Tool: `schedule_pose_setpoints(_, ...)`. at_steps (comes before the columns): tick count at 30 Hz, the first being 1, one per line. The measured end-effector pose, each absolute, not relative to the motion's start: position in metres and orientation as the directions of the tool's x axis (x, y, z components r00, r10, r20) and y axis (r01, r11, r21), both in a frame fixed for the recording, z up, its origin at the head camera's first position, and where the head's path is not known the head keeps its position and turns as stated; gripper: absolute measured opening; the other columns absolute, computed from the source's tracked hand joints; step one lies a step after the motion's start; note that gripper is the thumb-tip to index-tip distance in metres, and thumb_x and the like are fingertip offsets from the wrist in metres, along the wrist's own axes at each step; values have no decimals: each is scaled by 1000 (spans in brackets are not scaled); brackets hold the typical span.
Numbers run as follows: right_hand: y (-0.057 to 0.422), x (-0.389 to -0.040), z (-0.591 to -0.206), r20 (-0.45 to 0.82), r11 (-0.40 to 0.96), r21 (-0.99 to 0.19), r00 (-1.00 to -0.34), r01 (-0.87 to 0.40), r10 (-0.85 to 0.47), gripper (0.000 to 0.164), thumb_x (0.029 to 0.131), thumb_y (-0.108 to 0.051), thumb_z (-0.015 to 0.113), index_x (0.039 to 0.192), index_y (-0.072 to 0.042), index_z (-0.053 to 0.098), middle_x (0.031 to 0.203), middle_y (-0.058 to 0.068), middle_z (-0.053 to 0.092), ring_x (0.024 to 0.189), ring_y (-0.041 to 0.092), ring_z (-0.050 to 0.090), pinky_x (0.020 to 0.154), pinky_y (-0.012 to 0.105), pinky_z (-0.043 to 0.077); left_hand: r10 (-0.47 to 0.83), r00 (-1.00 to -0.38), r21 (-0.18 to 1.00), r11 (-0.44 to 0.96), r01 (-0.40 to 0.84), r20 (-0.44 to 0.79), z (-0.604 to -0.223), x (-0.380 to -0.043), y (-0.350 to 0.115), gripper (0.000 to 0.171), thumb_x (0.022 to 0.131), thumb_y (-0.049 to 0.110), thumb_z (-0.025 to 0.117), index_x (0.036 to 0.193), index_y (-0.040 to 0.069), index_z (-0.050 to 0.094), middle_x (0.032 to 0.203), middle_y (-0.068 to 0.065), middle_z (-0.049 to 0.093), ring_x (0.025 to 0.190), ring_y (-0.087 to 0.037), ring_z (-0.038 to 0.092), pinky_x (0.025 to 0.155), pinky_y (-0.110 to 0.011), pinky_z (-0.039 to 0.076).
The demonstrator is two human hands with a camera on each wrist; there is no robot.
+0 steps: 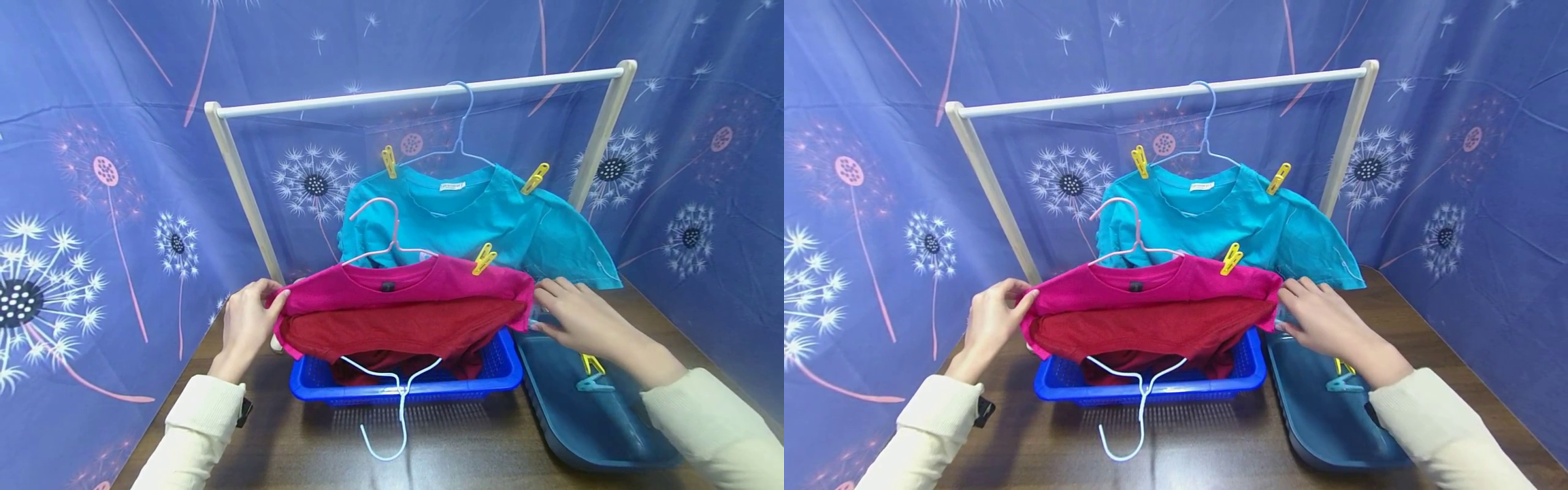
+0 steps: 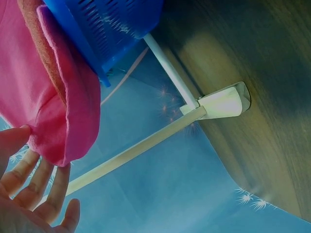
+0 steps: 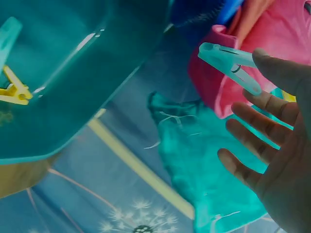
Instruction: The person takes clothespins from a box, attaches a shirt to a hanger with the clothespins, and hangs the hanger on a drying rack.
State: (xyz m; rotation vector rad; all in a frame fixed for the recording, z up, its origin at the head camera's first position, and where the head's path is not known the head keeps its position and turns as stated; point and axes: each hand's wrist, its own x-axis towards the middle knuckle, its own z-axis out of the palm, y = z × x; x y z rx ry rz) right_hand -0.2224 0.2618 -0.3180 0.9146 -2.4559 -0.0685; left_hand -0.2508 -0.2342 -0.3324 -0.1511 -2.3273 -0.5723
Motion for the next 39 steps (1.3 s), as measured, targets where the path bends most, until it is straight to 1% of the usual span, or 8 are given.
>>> schedule_pose_setpoints(5,250,-222,-310,458,757,244,-616,-606,-641,40,69,-26,77,98,-4,60,98,11,61,89,26,54,64,39,46,-57,-731,359,895,264,679,-333,-251,-234,20,82,26,67,85,7,66,81,-12,69,76,-29,65,67,-43,44)
schedule_pose_setpoints(12,235,-220,-299,452,760,235,-624,-606,-638,43,69,-28,78,100,-3,61,101,13,61,93,28,54,68,41,48,-57,-731,359,895,265,680,-333,-251,-234,19,81,27,68,84,8,66,80,-11,69,76,-29,64,68,-43,44)
schedule_pose_setpoints(19,218,-223,-294,468,740,229,-596,-632,-653,39,69,-27,78,96,-7,59,96,9,60,90,24,53,65,35,44,-56,-731,355,897,262,680,-333,-252,-234,18,82,27,67,84,9,66,79,-10,68,75,-28,64,68,-43,44)
schedule_pose_setpoints(22,209,-226,-293,472,728,225,-581,-648,-663,36,71,-27,76,96,-8,59,98,9,60,92,24,53,68,36,45,-62,-731,354,900,254,679,-333,-252,-234,18,81,28,67,84,10,66,78,-9,68,75,-28,64,66,-43,44)
schedule_pose_setpoints(28,189,-230,-290,468,705,223,-561,-673,-683,37,75,-30,73,100,-8,59,104,10,60,97,26,54,74,38,46,-65,-732,357,900,251,678,-333,-252,-233,19,81,28,67,84,9,66,78,-10,68,76,-29,65,66,-44,44)
schedule_pose_setpoints(34,166,-230,-285,459,679,219,-540,-701,-706,37,74,-33,73,100,-11,59,107,8,60,101,25,55,80,39,47,-67,-739,361,899,246,670,-333,-252,-233,19,82,27,67,84,9,66,79,-10,68,77,-29,65,67,-44,44)
schedule_pose_setpoints(39,148,-232,-282,461,662,210,-524,-719,-716,37,74,-34,73,100,-11,59,107,7,60,103,24,54,82,38,47,-67,-740,361,900,245,669,-333,-252,-234,19,82,27,67,84,9,66,80,-10,69,77,-28,65,68,-44,45)
